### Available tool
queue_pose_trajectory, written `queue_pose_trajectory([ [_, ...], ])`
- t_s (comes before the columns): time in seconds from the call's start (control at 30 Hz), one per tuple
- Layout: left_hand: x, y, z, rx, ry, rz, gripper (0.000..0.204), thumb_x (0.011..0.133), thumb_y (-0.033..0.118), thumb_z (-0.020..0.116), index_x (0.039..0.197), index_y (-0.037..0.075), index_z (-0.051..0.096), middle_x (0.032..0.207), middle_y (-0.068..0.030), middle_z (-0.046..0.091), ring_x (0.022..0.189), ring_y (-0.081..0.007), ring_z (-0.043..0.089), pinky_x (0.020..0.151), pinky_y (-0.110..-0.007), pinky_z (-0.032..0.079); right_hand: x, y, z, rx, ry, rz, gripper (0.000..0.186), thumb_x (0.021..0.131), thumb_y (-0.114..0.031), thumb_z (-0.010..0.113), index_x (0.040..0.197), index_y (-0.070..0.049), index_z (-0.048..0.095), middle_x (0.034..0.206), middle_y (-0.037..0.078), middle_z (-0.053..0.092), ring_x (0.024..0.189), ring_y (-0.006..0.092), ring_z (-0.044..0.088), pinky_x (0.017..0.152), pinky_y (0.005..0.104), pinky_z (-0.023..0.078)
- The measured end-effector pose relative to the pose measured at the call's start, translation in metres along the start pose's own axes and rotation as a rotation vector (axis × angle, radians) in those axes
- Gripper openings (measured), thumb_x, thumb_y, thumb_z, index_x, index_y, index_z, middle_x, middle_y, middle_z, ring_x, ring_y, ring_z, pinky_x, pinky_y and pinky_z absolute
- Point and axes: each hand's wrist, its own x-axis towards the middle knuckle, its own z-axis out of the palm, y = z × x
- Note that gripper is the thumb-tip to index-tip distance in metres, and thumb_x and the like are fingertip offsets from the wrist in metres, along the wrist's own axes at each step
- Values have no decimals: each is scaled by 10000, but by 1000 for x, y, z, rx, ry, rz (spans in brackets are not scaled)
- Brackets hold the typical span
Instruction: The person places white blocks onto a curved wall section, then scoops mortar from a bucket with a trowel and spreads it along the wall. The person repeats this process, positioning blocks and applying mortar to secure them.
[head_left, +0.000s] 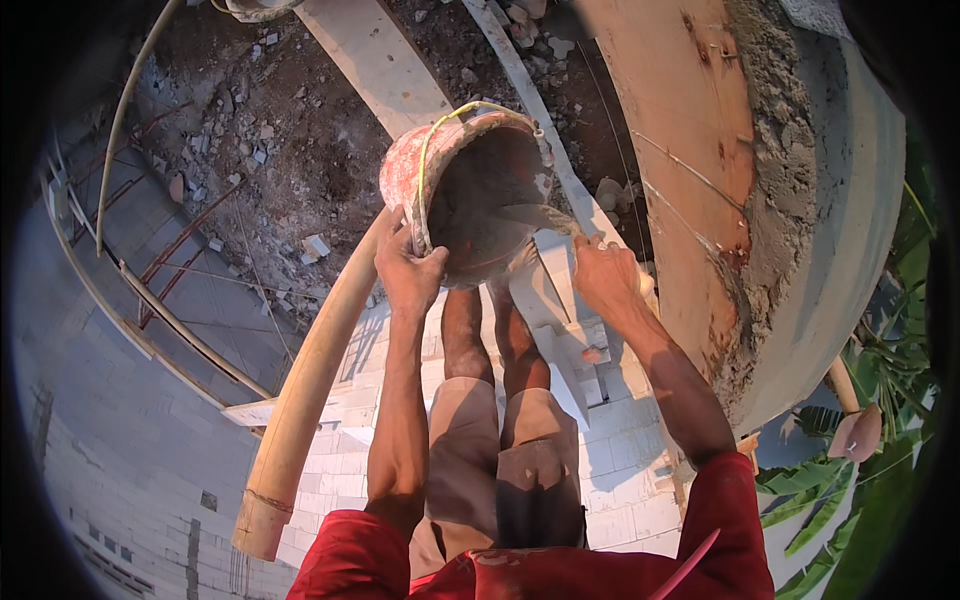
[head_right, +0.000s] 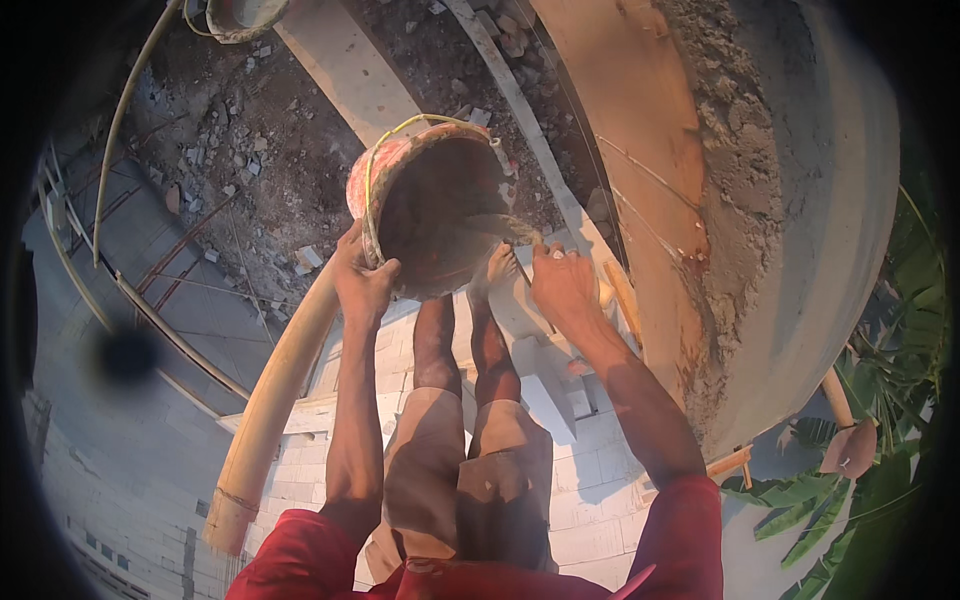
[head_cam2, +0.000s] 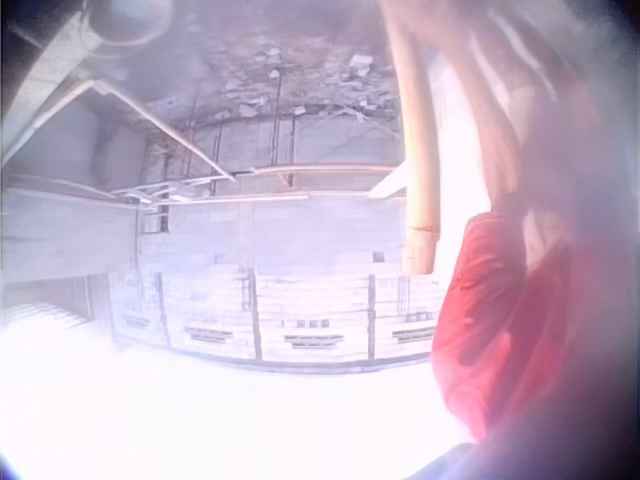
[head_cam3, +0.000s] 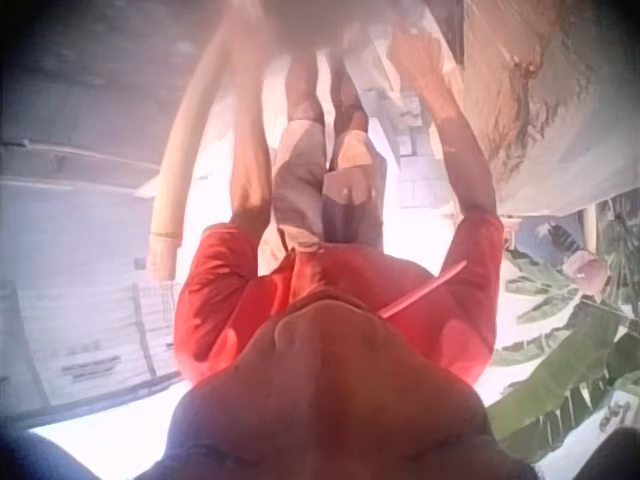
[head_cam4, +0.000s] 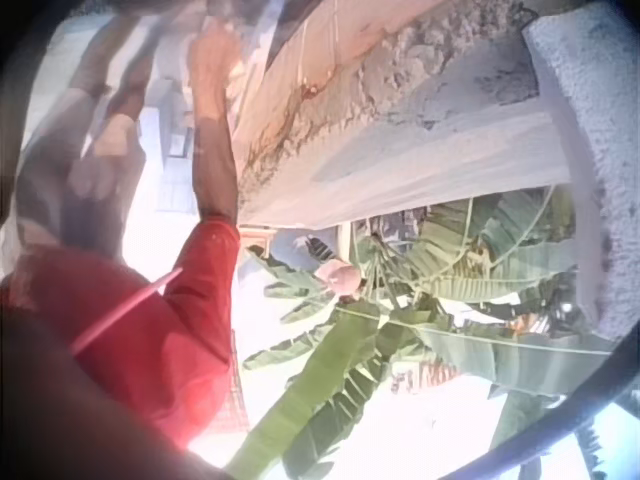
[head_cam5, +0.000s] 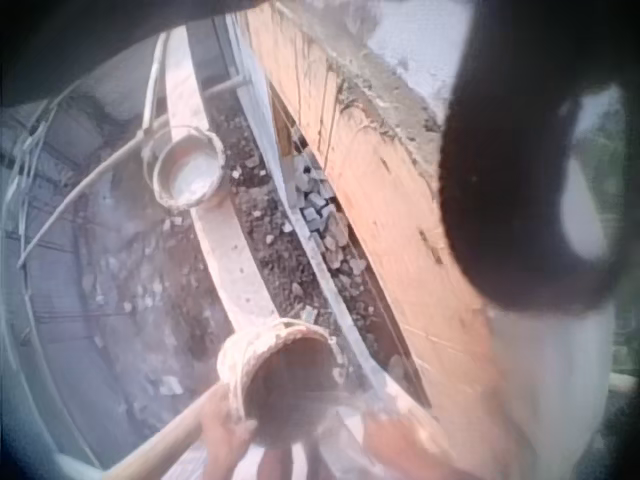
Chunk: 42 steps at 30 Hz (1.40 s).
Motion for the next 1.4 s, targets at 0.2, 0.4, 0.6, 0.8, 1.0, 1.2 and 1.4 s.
queue_pose_trajectory([
  [0.2, -90, 43, -9, -152, 28, -58, 440, 647, 5, 693, 1083, -38, 736, 1456, -199, 540, 1289, -324, 573, 1024, -376, 479, -78, -36, -15, 341, -196, -88, 300, 800, -176, 641, 1006, 37, 685, 885, 255, 707, 804, 452, 686, 757, 501, 531],
  [0.4, -137, 50, -13, -217, 17, -150, 488, 655, -35, 694, 1143, -35, 712, 1418, -173, 558, 1260, -281, 574, 1023, -350, 466, -132, -35, 5, 939, -267, -25, 379, 834, -280, 710, 1067, 17, 695, 753, 189, 682, 695, 352, 672, 698, 459, 509],
  [0.6, -158, 45, -12, -418, -41, -255, 467, 654, -62, 685, 1122, -49, 674, 1188, -93, 636, 1084, -213, 603, 969, -308, 467, -211, -15, -44, 1186, -209, 145, 623, 847, -330, 706, 1268, 121, 621, 764, 202, 684, 692, 236, 661, 698, 382, 513],
  [0.8, -171, 39, -16, -411, -14, -261, 504, 638, -55, 705, 1141, -46, 670, 1209, -98, 626, 1110, -227, 602, 956, -313, 484, -276, 3, -93, 1209, 261, 299, 626, 862, -310, 711, 1310, 109, 586, 1024, 199, 721, 829, 238, 686, 791, 366, 522],
  [1.0, -171, 45, -26, -323, 34, -196, 526, 624, -54, 708, 1149, -36, 678, 1281, -143, 620, 1191, -286, 590, 1038, -363, 454, -245, 6, -159, 679, 1047, 294, 229, 892, -156, 721, 965, -4, 565, 737, 92, 581, 650, 182, 565, 620, 354, 453],
  [1.2, -161, 29, -46, -265, 46, -189, 515, 627, -41, 699, 1141, -39, 686, 1306, -159, 608, 1220, -294, 581, 1055, -368, 447, -203, 13, -193, 594, 919, 536, 313, 906, -176, 704, 1100, -21, 512, 821, 202, 646, 733, 358, 667, 704, 496, 496],
  [1.4, -165, 43, -53, -178, 54, -195, 557, 641, -29, 699, 1197, -27, 676, 1376, -169, 568, 1216, -281, 590, 1038, -358, 464, -259, -19, -164, 778, 587, 510, 335, 907, -215, 691, 1133, -25, 533, 877, 239, 675, 827, 445, 678, 757, 524, 519],
])
